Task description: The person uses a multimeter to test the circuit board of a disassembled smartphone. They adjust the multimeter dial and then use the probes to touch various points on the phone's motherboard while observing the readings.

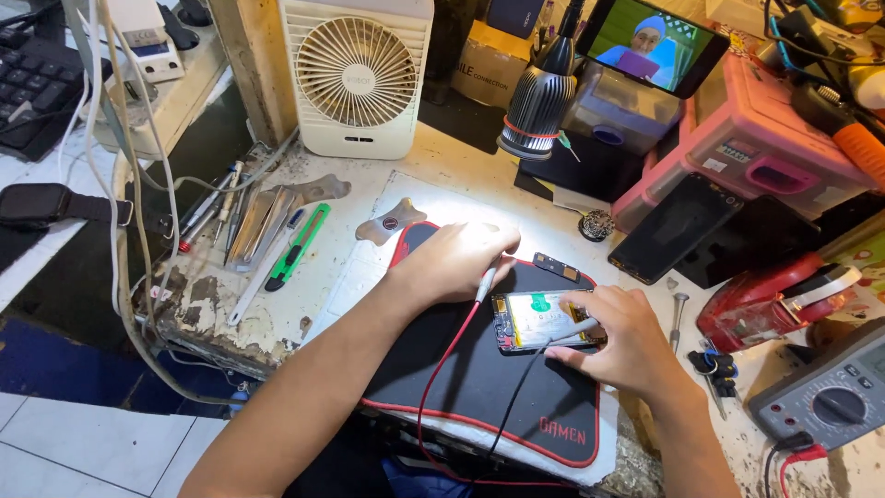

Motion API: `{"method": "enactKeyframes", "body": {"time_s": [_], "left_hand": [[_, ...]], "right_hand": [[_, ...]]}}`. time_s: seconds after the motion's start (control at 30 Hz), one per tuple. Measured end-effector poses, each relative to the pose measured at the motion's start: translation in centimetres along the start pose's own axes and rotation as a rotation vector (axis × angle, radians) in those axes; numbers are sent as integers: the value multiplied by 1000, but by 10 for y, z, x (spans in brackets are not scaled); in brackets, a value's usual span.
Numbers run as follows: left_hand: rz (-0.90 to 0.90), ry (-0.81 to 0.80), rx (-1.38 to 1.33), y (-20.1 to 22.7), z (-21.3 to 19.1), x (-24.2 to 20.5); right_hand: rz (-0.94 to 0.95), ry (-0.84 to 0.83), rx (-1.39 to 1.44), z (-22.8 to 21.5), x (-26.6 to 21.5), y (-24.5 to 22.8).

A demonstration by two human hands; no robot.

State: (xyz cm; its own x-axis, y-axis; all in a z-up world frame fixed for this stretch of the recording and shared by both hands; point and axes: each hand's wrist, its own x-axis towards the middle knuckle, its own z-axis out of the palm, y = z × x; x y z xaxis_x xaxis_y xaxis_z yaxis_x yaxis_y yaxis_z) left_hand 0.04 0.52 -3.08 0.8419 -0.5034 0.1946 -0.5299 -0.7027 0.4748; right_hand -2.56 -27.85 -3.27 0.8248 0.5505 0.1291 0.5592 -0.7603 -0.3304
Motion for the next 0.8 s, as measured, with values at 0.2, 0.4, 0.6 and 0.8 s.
{"method": "enactKeyframes", "body": {"time_s": [0.2, 0.4, 0.6, 0.8], "left_hand": [[12, -7, -12, 0, 0, 1], [14, -25, -31, 2, -6, 0], [-2, -51, -39, 3, -8, 0], [8, -69, -93, 2, -4, 0]], "right_hand": [[53, -137, -136, 3, 5, -6], [56, -77, -213, 11, 5, -12], [89, -94, -161, -1, 3, -17], [165, -171, -120, -7, 4, -25]]}}
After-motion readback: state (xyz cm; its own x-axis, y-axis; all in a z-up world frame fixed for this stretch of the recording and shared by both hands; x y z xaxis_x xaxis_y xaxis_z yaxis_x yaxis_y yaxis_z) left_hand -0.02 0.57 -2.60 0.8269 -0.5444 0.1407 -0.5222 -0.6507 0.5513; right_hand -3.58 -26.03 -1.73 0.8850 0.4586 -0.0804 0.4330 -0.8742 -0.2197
